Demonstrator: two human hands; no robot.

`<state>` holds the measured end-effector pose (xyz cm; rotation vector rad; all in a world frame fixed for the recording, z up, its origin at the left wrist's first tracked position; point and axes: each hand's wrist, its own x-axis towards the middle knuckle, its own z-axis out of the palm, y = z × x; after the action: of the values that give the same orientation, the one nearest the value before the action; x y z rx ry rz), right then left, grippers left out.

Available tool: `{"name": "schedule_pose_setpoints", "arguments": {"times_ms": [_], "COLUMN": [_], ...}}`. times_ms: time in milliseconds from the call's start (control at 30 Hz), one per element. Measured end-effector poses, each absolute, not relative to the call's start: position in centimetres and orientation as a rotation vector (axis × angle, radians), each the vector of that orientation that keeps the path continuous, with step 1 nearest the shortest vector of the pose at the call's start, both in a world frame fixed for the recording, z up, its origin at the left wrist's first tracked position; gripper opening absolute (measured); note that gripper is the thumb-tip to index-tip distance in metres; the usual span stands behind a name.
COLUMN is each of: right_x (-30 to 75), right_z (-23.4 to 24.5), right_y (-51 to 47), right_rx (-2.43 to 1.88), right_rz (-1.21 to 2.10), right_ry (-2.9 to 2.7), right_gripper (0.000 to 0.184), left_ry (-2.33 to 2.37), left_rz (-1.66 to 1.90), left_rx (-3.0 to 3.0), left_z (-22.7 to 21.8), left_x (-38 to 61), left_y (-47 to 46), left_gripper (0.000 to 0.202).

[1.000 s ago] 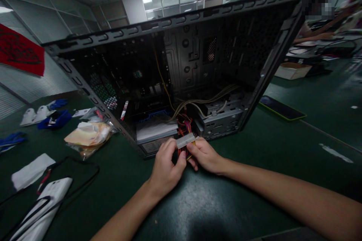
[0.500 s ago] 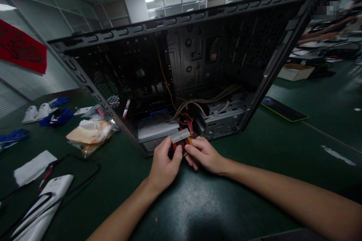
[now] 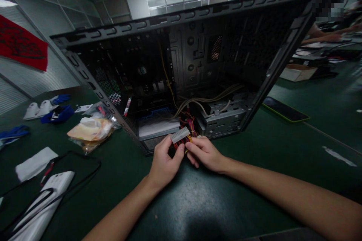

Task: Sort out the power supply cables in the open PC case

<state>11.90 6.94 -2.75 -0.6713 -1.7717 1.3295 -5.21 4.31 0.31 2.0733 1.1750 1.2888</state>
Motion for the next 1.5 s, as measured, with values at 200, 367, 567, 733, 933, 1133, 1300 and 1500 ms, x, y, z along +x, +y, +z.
{"name": "schedule_pose_setpoints", "arguments": {"times_ms": [200, 367, 567, 733, 933, 1133, 1300, 1500], "right_x": [11.77, 11.79, 11.78, 11.66, 11.51, 11.44, 11.52, 11.63], "right_z": [-2.92, -2.69, -2.68, -2.55, -2.49, -2.45, -2.52, -2.6], "right_y": [6.93, 6.79, 6.63, 6.61, 6.58, 6.48, 6.57, 6.79], "right_rx": [-0.665, -0.666, -0.686, -0.721, -0.754, -0.748, -0.753, -0.737], "right_rz": [1.373, 1.348, 1.31, 1.242, 1.256, 1.255, 1.241, 1.259], "right_ry": [-1.751, -1.776, -1.792, -1.811, -1.777, -1.773, -1.776, -1.787], "right_gripper": [0.045, 0.045, 0.044, 0.045, 0.044, 0.043, 0.043, 0.044], "left_ry": [1.153, 1.164, 1.162, 1.184, 1.148, 1.136, 1.132, 1.124], "left_rz": [1.332, 1.346, 1.348, 1.343, 1.346, 1.329, 1.334, 1.338], "left_rx": [2.076, 2.085, 2.086, 2.085, 2.057, 2.02, 2.01, 1.977], "left_z": [0.37, 0.64, 0.77, 0.62, 0.38, 0.39, 0.22, -0.05], "left_x": [-5.07, -5.05, -5.04, -5.03, -5.11, -5.2, -5.18, -5.07], "left_y": [4.28, 4.29, 4.2, 4.26, 4.31, 4.26, 4.33, 4.42], "left_gripper": [0.015, 0.017, 0.019, 0.018, 0.019, 0.019, 0.02, 0.02]}}
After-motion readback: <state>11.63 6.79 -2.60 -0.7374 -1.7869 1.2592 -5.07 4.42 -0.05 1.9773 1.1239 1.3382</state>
